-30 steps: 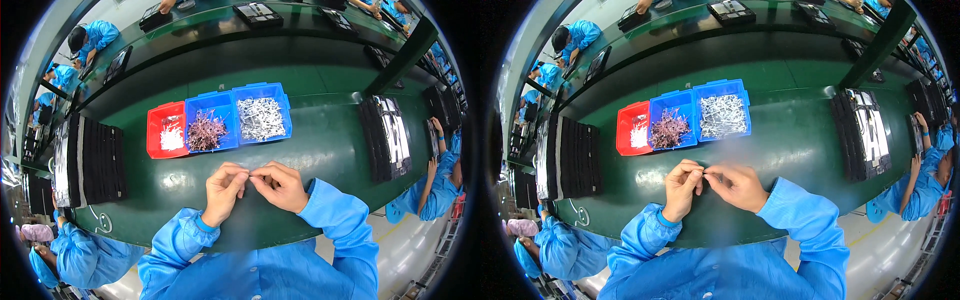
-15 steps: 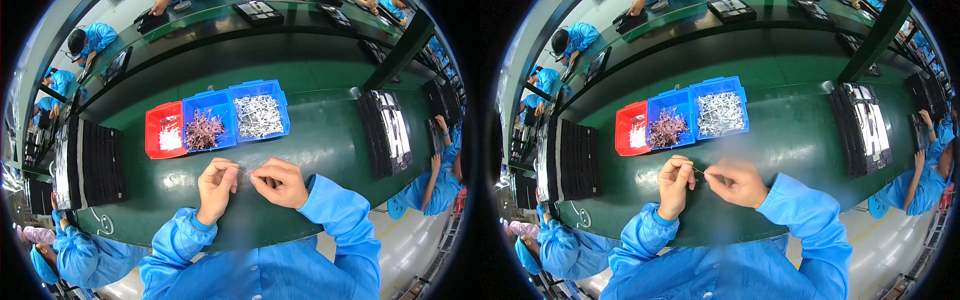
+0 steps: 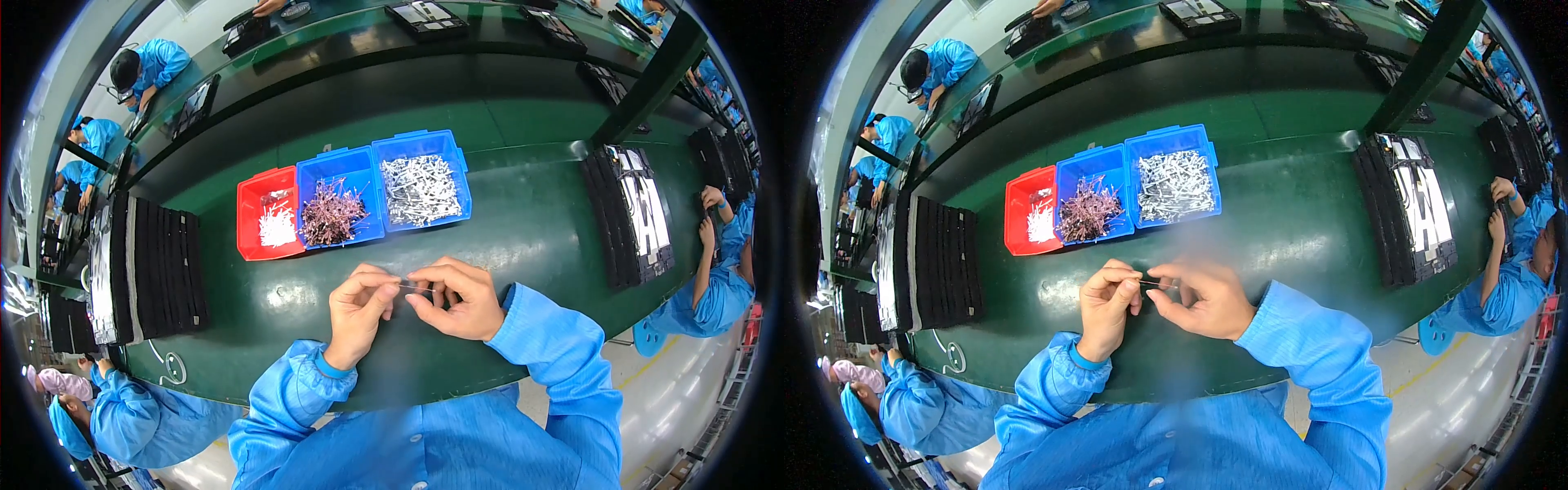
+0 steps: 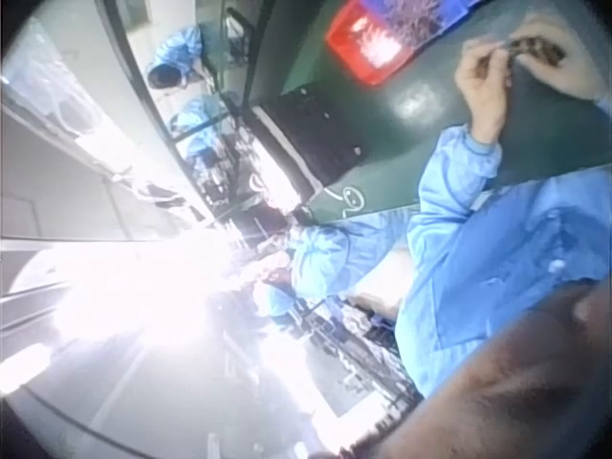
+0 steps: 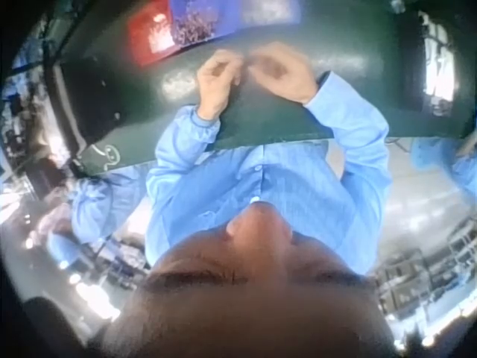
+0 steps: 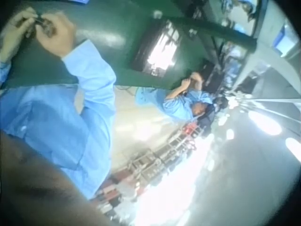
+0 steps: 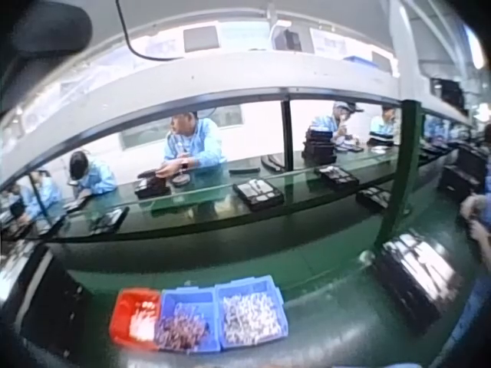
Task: The person assembles tablet devices by preparing wire strips from bins by hand, installing them into tablet frames, and applying adhesive strips along the frame edges.
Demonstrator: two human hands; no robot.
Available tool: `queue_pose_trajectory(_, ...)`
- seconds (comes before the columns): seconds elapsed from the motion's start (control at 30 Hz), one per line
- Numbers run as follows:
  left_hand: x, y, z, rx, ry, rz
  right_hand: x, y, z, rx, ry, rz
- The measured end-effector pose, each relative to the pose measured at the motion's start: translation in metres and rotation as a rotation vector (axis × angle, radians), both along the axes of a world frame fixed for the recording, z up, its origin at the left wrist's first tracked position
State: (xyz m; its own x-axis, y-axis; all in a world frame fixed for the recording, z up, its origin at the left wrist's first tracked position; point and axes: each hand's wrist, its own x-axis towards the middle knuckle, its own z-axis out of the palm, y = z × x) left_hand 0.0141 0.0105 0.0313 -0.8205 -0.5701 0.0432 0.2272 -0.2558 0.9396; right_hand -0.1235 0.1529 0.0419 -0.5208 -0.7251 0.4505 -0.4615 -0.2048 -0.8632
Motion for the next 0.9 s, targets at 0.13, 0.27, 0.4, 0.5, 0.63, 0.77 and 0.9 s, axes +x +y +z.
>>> queue_pose_trajectory(0.13,0.002,0.001,-0.002,-0.027,0.005,-0.033,-0.001,0.001,0.0,-0.048,0.023,0.033)
queue_pose_trajectory(0.27,0.002,0.002,0.0,-0.074,-0.009,-0.031,0.0,0.001,0.002,-0.052,0.009,0.023)
queue_pose_trajectory(0.4,0.003,0.004,0.004,-0.165,-0.038,0.001,0.0,0.001,0.004,-0.061,0.037,0.02)
queue_pose_trajectory(0.5,0.004,0.005,0.002,-0.274,-0.056,0.037,-0.001,0.0,0.003,-0.088,0.112,0.005)
queue_pose_trajectory(0.63,0.004,0.008,0.004,-0.365,-0.065,0.086,-0.002,-0.002,0.004,-0.135,0.323,-0.073)
queue_pose_trajectory(0.77,0.004,0.014,0.006,-0.305,-0.081,0.096,-0.004,-0.004,0.002,-0.161,0.46,-0.138)
queue_pose_trajectory(0.9,0.004,0.014,0.003,-0.283,-0.068,0.096,-0.004,-0.003,0.002,-0.154,0.485,-0.152)
